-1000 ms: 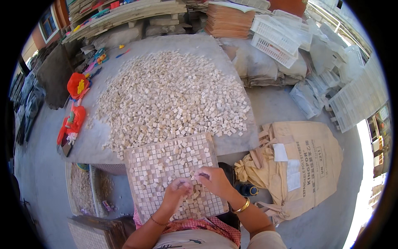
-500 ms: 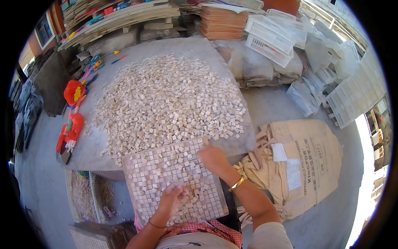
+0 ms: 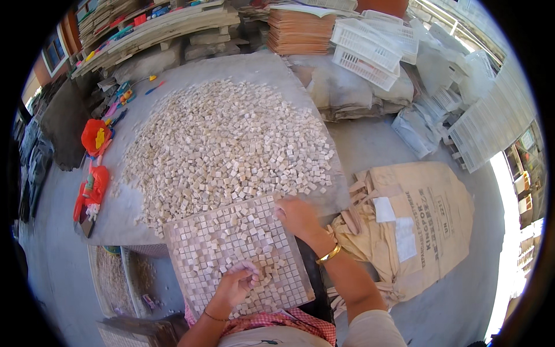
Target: The person places small, light-colored square tiles into a grid-like mesh frame held in their lap. They pick tiles from a large pile on a nearby table and arrange them into the frame one by one, filling the grid pattern.
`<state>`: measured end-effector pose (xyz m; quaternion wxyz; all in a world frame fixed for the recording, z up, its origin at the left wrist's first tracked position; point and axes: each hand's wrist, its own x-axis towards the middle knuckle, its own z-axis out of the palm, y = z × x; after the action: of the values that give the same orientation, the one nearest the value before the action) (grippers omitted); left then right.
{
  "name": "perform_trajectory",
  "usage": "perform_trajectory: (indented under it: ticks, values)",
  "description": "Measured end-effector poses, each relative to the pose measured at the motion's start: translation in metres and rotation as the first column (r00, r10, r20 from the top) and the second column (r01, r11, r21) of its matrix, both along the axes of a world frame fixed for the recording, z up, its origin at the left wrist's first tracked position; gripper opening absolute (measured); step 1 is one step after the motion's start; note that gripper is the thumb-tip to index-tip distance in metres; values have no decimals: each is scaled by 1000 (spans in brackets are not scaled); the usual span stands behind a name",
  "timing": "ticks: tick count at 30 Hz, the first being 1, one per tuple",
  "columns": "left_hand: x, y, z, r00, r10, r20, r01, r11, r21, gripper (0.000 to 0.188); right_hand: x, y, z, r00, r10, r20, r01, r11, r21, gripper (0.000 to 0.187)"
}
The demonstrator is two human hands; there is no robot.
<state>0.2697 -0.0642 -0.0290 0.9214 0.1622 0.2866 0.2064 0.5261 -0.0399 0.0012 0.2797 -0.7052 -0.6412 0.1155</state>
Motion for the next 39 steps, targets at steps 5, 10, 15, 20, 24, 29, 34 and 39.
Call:
perform_trajectory:
  ticks: [5,10,15,20,24,29,34,39]
  values:
    - [5,-3,13,998,8,-60,-13,998,-68,13,-18,1,-6,995,-83,49,85,996,-27,16]
    - [-1,-2,6,997,10,-77,-12,999,-35,14,-26,2,-11,989,-133,59,135,990,-28,19]
    - [6,-4,-2,1000,-30,-8,30,1000,3,14,-24,5,-23,990,-135,51,135,991,-5,19]
    - [9,-2,-1,1000,-16,-18,15,999,-30,16,-24,3,-29,992,-126,18,125,989,76,20]
    - [18,9,7,994,38,-105,-46,996,-70,27,-32,-11,-7,974,43,-222,-32,998,55,22]
    - [23,27,14,996,73,-46,-77,993,-85,31,-44,-13,32,900,217,-378,-304,933,-190,25]
    - [28,51,15,995,-11,-96,15,999,45,20,-24,24,-6,997,16,76,-29,985,169,17]
    - [42,79,29,934,138,-330,-17,938,345,18,-24,33,-11,982,105,160,-126,984,126,13]
